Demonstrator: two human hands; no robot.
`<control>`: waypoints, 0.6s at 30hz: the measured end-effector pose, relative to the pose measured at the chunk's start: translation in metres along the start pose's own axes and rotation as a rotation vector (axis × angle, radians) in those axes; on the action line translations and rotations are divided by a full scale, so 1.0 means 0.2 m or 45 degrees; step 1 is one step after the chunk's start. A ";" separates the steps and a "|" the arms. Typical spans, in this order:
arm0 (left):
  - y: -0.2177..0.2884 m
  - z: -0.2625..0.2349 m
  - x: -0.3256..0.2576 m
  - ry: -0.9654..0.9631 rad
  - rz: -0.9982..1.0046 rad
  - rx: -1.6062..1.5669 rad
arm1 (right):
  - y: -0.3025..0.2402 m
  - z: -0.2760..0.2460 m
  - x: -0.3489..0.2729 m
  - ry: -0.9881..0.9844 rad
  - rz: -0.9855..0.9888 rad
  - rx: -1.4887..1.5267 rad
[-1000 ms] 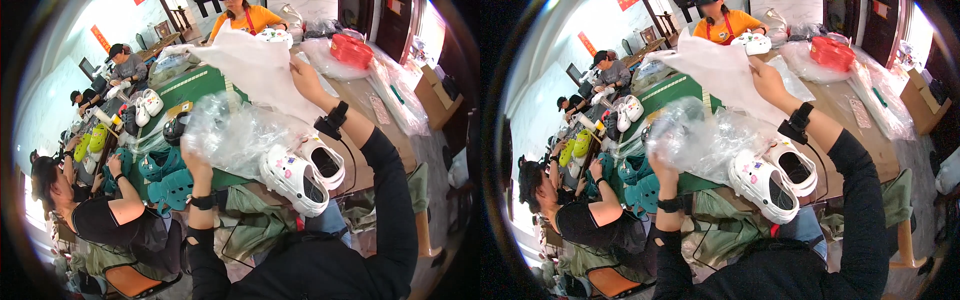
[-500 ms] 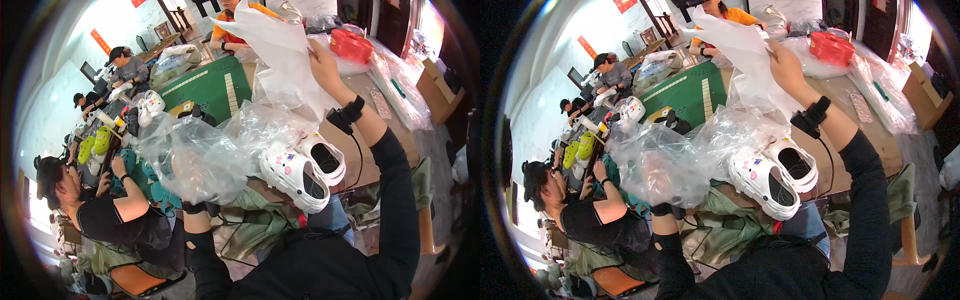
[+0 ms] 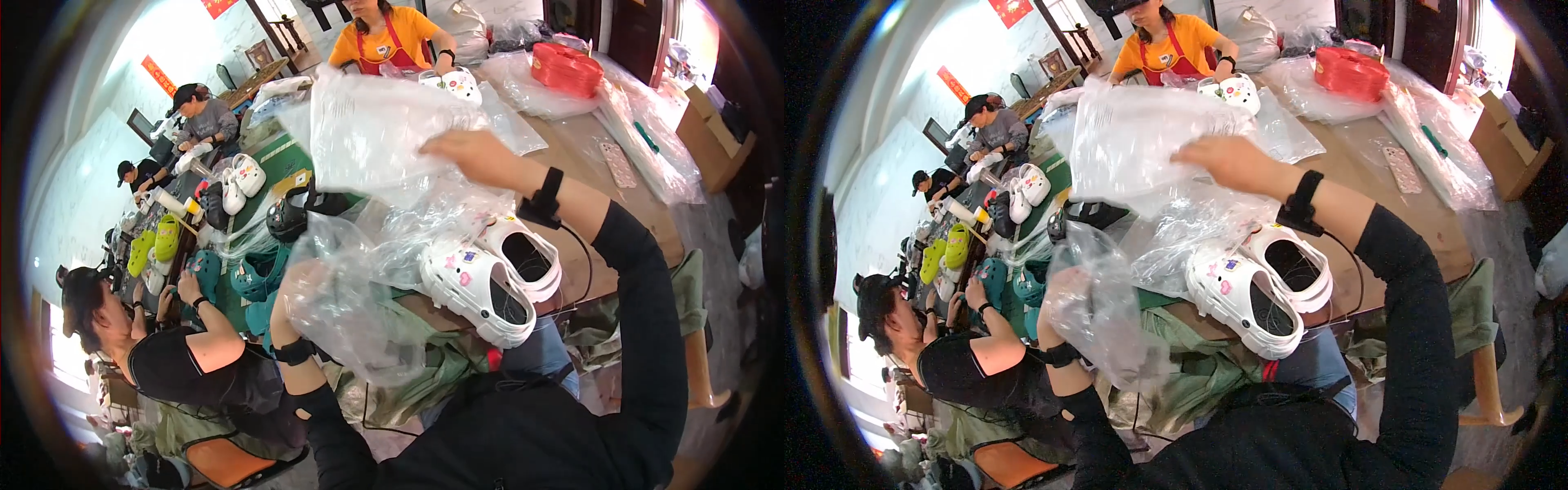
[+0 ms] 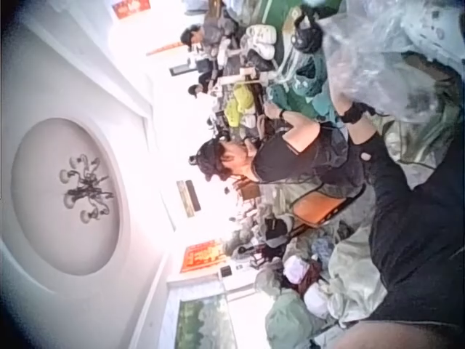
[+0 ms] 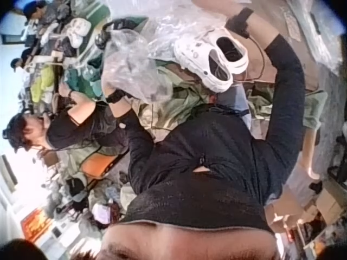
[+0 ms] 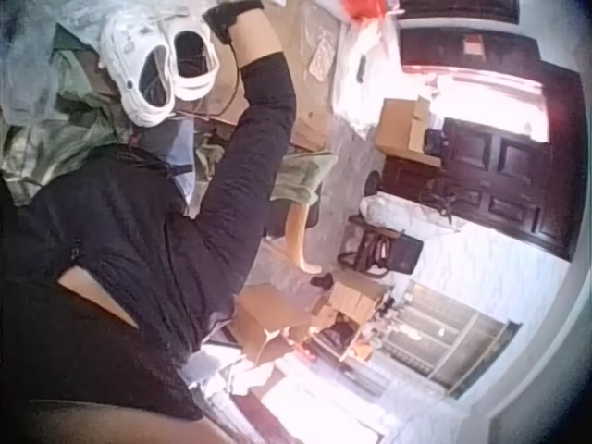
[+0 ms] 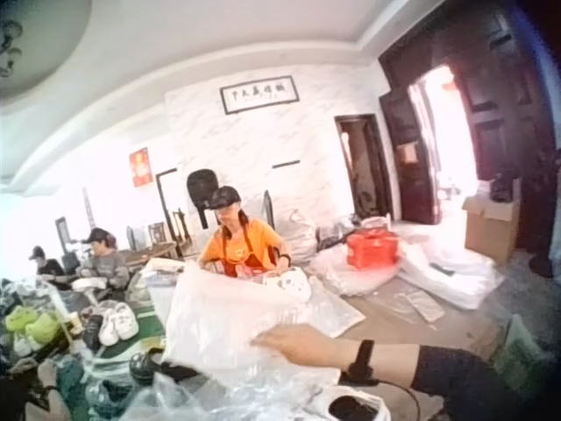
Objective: Packaging and bagging white clogs with colorful charms.
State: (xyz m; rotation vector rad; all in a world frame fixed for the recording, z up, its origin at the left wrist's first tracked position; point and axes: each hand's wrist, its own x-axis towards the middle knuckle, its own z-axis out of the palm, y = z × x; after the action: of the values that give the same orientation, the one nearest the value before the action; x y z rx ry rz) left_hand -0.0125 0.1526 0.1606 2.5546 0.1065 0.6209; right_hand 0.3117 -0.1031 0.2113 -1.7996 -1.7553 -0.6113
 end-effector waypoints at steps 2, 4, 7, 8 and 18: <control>0.06 0.00 0.01 -0.090 -0.889 -1.255 | -0.04 0.13 -0.02 -0.232 -0.052 0.120; 0.00 0.08 0.07 -0.323 -0.529 -0.727 | -0.02 0.23 -0.12 -0.764 0.096 0.256; 0.04 0.02 -0.02 -0.459 -0.313 -0.683 | -0.16 0.28 -0.08 -1.074 0.130 0.236; 0.03 -0.01 -0.06 -0.445 -0.327 -0.656 | -0.22 0.31 -0.04 -1.057 0.105 0.250; 0.02 0.21 -0.08 -0.710 -0.652 -1.016 | -0.14 0.60 -0.01 -1.177 0.151 -0.089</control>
State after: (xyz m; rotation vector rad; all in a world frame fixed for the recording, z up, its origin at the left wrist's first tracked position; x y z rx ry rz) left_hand -0.0081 0.1278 0.1240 1.7263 0.2475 -0.2305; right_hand 0.2781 -0.0251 0.1225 -2.4282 -2.1461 0.2894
